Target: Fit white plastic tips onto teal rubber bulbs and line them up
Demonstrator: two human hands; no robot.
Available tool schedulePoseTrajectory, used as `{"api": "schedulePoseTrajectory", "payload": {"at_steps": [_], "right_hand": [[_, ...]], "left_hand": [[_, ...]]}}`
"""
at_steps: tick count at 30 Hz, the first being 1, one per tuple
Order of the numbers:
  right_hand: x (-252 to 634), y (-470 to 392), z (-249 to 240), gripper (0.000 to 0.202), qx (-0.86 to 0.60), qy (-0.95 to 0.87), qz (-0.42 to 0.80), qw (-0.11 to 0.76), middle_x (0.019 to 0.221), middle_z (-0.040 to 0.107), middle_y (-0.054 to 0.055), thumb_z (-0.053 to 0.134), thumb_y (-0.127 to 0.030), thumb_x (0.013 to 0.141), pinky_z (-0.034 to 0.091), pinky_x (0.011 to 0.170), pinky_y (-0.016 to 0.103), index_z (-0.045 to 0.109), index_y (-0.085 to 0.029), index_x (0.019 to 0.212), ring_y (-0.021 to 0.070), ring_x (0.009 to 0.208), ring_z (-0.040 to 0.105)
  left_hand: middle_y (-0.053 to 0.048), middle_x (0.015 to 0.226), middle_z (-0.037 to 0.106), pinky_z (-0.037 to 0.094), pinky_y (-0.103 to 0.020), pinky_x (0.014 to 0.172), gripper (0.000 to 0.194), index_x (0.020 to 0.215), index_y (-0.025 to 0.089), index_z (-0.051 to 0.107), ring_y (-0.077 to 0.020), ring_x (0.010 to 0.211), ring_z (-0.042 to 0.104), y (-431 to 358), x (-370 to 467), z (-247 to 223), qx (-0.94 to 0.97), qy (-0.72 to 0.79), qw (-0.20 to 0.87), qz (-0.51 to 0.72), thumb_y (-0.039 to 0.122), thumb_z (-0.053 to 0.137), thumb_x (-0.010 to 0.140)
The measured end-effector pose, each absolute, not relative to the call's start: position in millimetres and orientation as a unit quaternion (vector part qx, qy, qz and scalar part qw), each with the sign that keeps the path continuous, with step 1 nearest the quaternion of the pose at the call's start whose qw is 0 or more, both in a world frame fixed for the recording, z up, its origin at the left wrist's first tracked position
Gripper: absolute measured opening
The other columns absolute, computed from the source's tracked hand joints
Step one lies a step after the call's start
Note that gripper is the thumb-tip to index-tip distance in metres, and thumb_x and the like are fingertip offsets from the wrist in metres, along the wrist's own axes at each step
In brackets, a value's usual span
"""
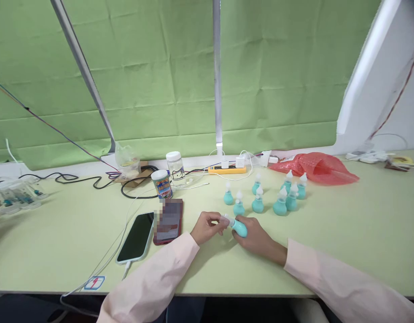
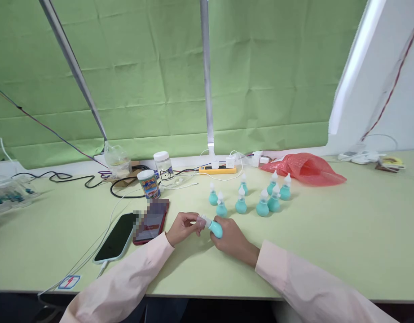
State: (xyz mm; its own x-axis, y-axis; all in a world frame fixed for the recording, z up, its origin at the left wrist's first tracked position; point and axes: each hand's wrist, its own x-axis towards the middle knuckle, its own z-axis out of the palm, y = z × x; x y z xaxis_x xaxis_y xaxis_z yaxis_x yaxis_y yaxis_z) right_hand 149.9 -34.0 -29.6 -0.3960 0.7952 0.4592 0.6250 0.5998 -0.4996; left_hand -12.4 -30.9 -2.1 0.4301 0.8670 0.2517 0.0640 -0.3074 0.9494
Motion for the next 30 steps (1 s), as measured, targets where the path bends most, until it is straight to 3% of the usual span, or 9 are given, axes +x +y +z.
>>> {"api": "schedulePoseTrajectory", "payload": {"at_steps": [8,18,24,30], "right_hand": [[152.5,-33.3,-30.9,0.003,-0.447,-0.843,0.063,0.293,0.056,0.053,0.000,0.041,-0.016,0.063,0.028,0.046,0.020,0.043,-0.018,0.063,0.0123,0.051,0.048],[152.0,-31.7,-30.6,0.005,-0.470,-0.842,0.003,0.265,0.057,0.055,0.003,0.041,-0.015,0.062,0.027,0.048,0.021,0.045,-0.016,0.064,0.0143,0.054,0.051],[150.3,-33.9,-26.4,0.006,-0.442,-0.834,0.135,0.301,0.052,0.051,-0.001,0.041,-0.013,0.059,0.028,0.045,0.020,0.046,-0.016,0.060,0.0097,0.047,0.044],[150.8,-31.1,-16.3,0.004,-0.378,-0.788,0.413,0.255,0.044,0.039,-0.006,0.044,-0.011,0.053,0.024,0.037,0.017,0.043,-0.015,0.052,0.0054,0.041,0.036]], "left_hand": [[-0.001,0.054,0.045,0.040,-0.019,0.040,0.026,0.058,0.008,0.057,-0.0071,0.047,0.042,-30.4,-12.6,-0.8,0.704,0.311,0.515,0.377,0.033,0.054,0.064],[-0.001,0.056,0.045,0.037,-0.018,0.038,0.023,0.062,0.009,0.060,-0.0063,0.046,0.041,-32.7,-9.3,-9.0,0.706,0.323,0.468,0.423,0.031,0.054,0.065],[-0.001,0.054,0.046,0.038,-0.019,0.039,0.025,0.058,0.009,0.058,-0.0067,0.045,0.042,-30.8,-11.5,-9.1,0.697,0.314,0.501,0.405,0.033,0.054,0.064],[-0.001,0.052,0.047,0.036,-0.019,0.038,0.028,0.059,0.008,0.058,-0.0053,0.040,0.041,-32.6,-12.7,-6.0,0.699,0.322,0.516,0.375,0.035,0.055,0.063]]}}
